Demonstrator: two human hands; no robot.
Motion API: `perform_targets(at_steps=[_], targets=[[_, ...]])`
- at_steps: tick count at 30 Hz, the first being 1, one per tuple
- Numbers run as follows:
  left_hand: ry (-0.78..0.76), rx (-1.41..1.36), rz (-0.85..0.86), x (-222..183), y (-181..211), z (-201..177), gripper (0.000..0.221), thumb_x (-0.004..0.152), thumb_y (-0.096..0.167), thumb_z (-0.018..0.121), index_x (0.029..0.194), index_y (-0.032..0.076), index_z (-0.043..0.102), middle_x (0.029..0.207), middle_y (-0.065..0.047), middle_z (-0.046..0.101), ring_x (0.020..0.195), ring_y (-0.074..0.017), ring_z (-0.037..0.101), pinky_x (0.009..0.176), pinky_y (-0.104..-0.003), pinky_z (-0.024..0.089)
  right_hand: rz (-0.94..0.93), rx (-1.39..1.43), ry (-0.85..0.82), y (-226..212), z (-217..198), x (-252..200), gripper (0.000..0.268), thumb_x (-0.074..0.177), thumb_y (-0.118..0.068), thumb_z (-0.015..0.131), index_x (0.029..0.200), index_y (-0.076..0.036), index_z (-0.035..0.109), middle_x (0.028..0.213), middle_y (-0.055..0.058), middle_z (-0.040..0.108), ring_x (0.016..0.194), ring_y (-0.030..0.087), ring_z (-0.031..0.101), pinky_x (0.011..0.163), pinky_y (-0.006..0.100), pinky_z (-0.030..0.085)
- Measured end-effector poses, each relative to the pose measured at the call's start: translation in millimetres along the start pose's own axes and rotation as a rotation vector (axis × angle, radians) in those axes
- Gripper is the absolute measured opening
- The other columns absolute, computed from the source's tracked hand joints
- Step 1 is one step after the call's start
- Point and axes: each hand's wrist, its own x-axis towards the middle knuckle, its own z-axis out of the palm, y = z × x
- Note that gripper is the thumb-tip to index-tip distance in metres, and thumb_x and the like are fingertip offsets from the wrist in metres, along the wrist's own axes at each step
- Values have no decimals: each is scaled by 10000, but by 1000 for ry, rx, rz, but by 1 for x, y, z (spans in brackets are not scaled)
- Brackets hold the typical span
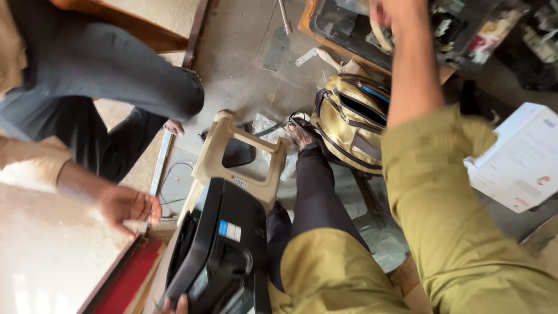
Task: The person disassembles parts of a printer using a screwdriver and tweezers, removing screws and handling internal components before reassembling the unit.
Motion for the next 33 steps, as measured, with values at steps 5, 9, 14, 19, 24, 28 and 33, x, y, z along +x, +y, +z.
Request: perform_targets(at_steps=[5, 9, 14, 19, 24, 28, 33], targets=[[-17, -202, -88, -35, 4, -9, 462, 813, 247, 891, 1066, -35, 626, 1033, -117, 717, 930, -180, 673, 840, -316, 562, 78, 101, -285, -45, -41, -188, 202, 1065, -50, 647, 1238, 27, 577, 963, 90, 673, 800, 211, 683, 706, 351, 585], [-55, -306, 44, -24, 17, -16, 479, 804, 300, 925, 1048, 22, 620, 968, -53, 700, 858, -161, 667, 757, -330, 546, 82, 200, -543, -59, -28, -337, 438, 1023, -37, 619, 1456, -43, 552, 921, 159, 676, 773, 251, 650, 714, 352, 538], [-72, -67, 142, -19, 13, -33, 552, 725, 374, 979, 961, 56, 595, 717, -116, 661, 692, -336, 648, 660, -462, 506, 190, 287, -642, -49, 33, -446, 359, 989, 48, 642, 1344, -7, 647, 1009, 164, 696, 730, 164, 560, 662, 273, 452], [-69, -154, 212, -19, 7, -37, 557, 718, 400, 973, 945, 72, 586, 731, -111, 683, 733, -342, 679, 689, -478, 520, -210, -334, -716, -52, 123, -505, 211, 998, -76, 714, 1188, 10, 750, 981, 73, 714, 829, 126, 610, 720, 237, 476], [-127, -146, 127, -21, 12, -48, 537, 729, 405, 958, 950, 86, 586, 837, -126, 711, 843, -379, 679, 733, -505, 512, -652, -959, -685, -66, 193, -546, 197, 914, -169, 807, 1084, -72, 796, 834, 54, 701, 694, 159, 617, 640, 292, 486], [-171, -153, 97, -20, 10, -50, 535, 733, 414, 946, 955, 90, 583, 883, -123, 720, 898, -365, 679, 773, -498, 515, -938, -1165, -654, -54, 220, -559, 168, 910, -207, 817, 1056, -126, 793, 851, 55, 709, 742, 232, 661, 660, 354, 518], [-141, -171, 123, -17, 3, -39, 545, 726, 412, 951, 965, 87, 585, 914, -108, 721, 941, -348, 675, 791, -492, 511, -1174, -1357, -663, -34, 234, -565, 103, 933, -194, 784, 1003, -124, 756, 805, 72, 630, 763, 287, 650, 639, 423, 512]])
